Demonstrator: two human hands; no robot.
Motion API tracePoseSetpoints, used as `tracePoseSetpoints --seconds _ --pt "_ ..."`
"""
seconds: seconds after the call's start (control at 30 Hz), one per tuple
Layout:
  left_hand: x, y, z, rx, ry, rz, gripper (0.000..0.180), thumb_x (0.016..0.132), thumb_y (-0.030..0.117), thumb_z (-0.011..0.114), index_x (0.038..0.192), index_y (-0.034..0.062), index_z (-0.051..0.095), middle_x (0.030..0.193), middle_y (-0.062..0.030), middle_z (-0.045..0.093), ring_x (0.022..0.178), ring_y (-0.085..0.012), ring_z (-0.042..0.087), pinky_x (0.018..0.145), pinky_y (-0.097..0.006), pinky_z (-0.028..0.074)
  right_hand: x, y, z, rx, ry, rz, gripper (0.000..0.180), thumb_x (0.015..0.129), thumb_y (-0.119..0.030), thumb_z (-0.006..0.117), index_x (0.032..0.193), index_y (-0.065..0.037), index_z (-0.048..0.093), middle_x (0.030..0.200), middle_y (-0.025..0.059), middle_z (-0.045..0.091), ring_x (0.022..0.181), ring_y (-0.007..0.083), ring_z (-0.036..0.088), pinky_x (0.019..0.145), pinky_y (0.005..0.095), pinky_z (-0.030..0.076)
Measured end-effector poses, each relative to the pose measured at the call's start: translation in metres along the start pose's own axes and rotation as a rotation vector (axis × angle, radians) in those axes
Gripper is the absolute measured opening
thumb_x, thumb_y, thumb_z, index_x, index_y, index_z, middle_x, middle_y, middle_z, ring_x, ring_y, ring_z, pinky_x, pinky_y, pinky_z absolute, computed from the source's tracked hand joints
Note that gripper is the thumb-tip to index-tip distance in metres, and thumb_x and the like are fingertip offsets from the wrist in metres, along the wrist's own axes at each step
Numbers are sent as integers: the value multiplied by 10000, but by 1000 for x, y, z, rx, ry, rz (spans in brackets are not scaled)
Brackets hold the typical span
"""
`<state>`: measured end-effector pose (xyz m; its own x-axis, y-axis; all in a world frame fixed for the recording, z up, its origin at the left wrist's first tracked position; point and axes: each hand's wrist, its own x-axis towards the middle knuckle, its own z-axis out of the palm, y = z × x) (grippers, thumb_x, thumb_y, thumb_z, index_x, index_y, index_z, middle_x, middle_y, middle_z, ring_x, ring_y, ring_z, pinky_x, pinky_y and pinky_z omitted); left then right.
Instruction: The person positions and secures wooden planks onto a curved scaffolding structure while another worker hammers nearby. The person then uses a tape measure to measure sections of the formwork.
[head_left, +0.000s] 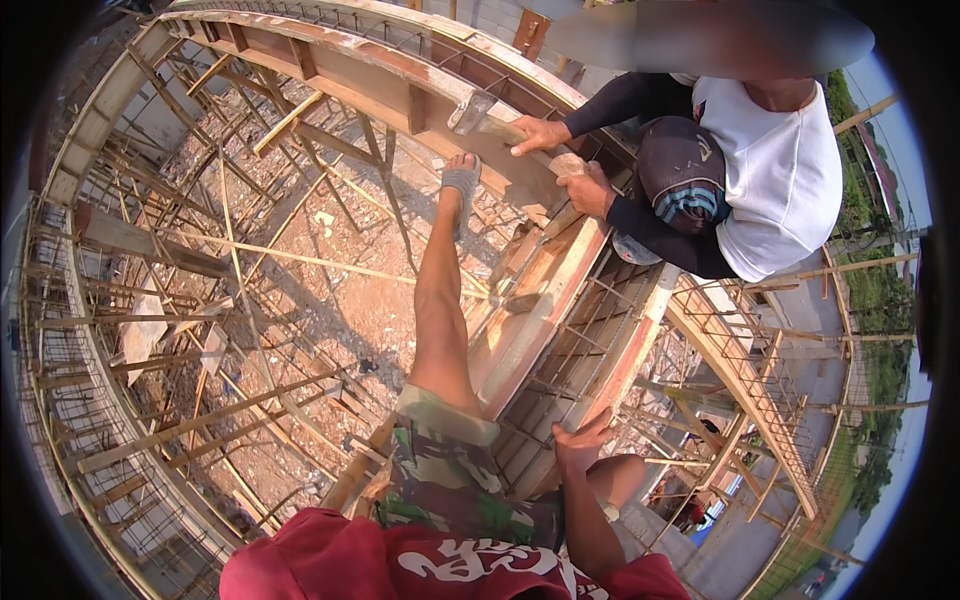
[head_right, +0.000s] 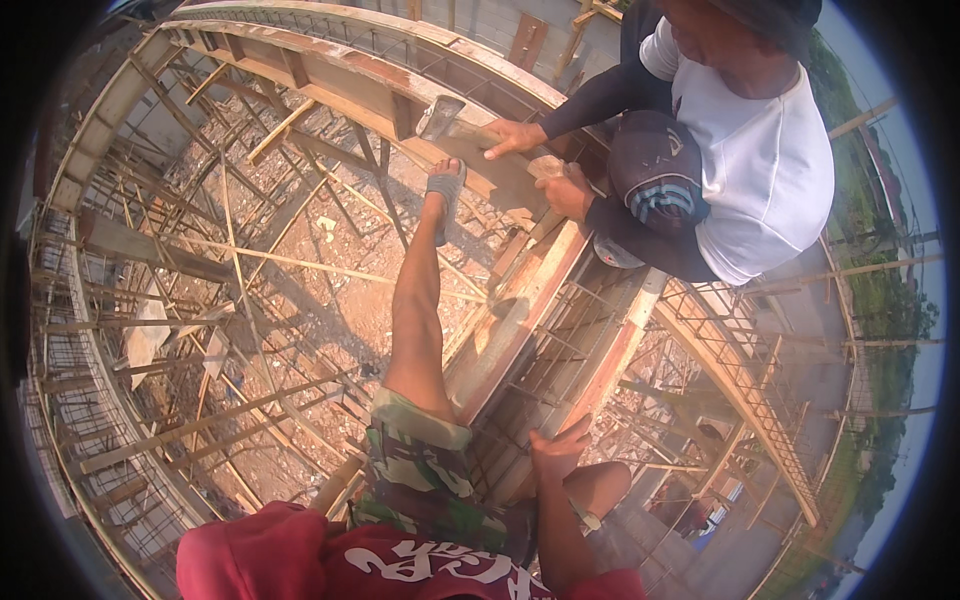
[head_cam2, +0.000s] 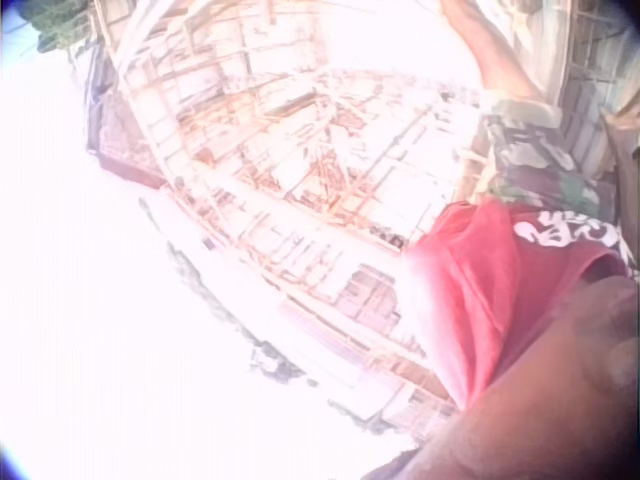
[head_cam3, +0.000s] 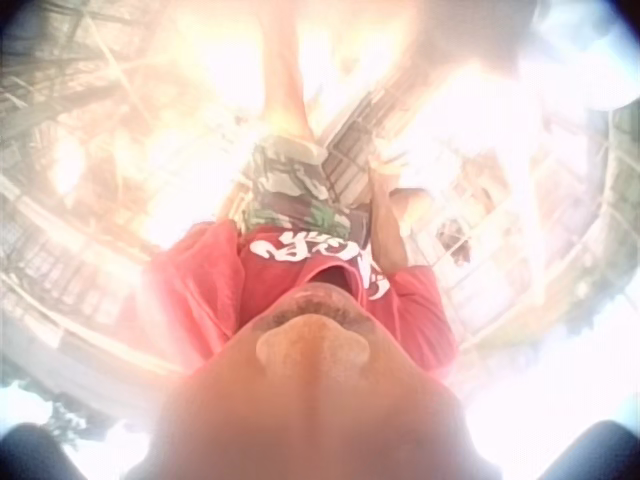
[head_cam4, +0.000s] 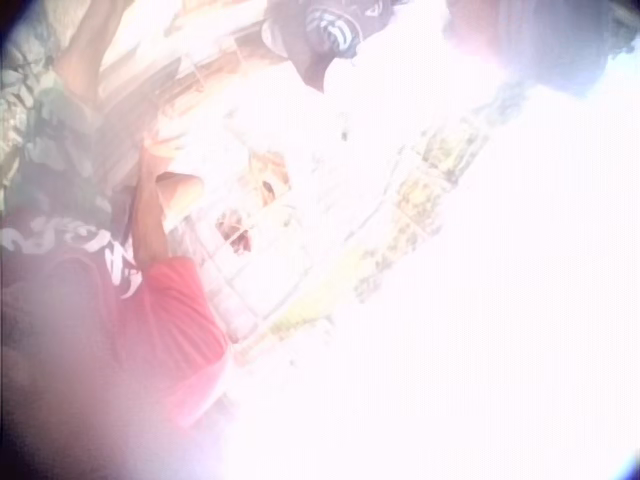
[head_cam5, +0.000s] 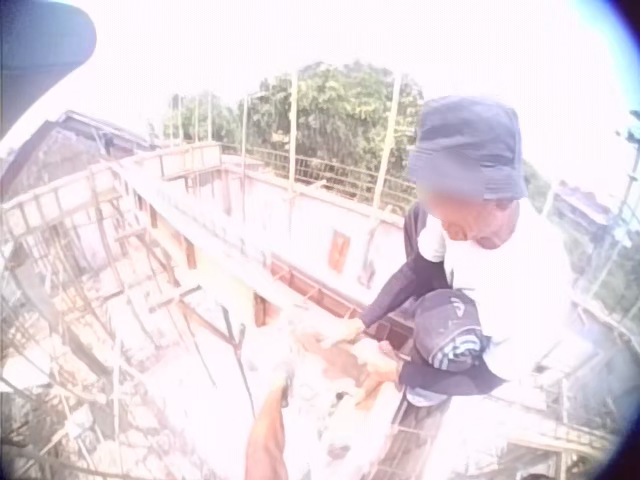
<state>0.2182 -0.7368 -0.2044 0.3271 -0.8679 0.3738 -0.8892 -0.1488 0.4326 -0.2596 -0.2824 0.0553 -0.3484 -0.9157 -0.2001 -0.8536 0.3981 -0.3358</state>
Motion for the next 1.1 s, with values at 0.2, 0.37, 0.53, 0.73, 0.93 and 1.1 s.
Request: tracePoseSetpoints --seconds 0.2,0.37,0.53,0.73,0.93,1.1 --pt "12 -10 9 53 56 16 323 990 324 459 1138 62 576 1178 -202 618 1123 -395 590 960 -528 449 2 -1 -2 7 6 -15 1148 652 -256 866 1562 -11 210 1267 316 433 1101 512 567 929 530 513" --pt "8 -16 24 68 37 43 334 1007 323 432 1148 60 582 1196 -199 616 1144 -389 583 981 -527 440 -1 2 -1 44 24 -37 1145 645 -245 866 1561 -10 221 1255 308 447 1087 498 568 924 528 510" --pt "11 -15 23 -51 47 -22 345 1022 308 411 1203 62 572 1228 -196 606 1185 -393 566 1031 -535 412 -1 -3 -7 40 -32 16 1182 645 -294 884 1574 -38 200 1272 299 445 1116 478 575 934 530 517" --pt "-58 7 -49 -326 28 -144 353 1025 310 424 1215 54 574 1190 -191 615 1143 -371 576 992 -512 419 0 -7 -8 -17 -76 84 1198 673 -342 888 1593 -90 162 1339 311 415 1169 498 554 960 520 516" --pt "-400 46 -236 -600 -268 -630 359 1020 323 455 1200 40 582 1114 -185 633 1056 -336 600 903 -473 446 3 -5 -6 20 -66 79 1206 659 -343 886 1591 -87 165 1307 337 423 1122 521 566 966 533 503" --pt "-616 92 -382 -592 -504 -1253 367 1017 334 481 1188 29 589 1050 -179 649 983 -307 621 829 -441 468 8 -8 -7 -1 -71 112 1205 671 -353 867 1602 -96 146 1324 370 409 1128 545 565 979 548 488"
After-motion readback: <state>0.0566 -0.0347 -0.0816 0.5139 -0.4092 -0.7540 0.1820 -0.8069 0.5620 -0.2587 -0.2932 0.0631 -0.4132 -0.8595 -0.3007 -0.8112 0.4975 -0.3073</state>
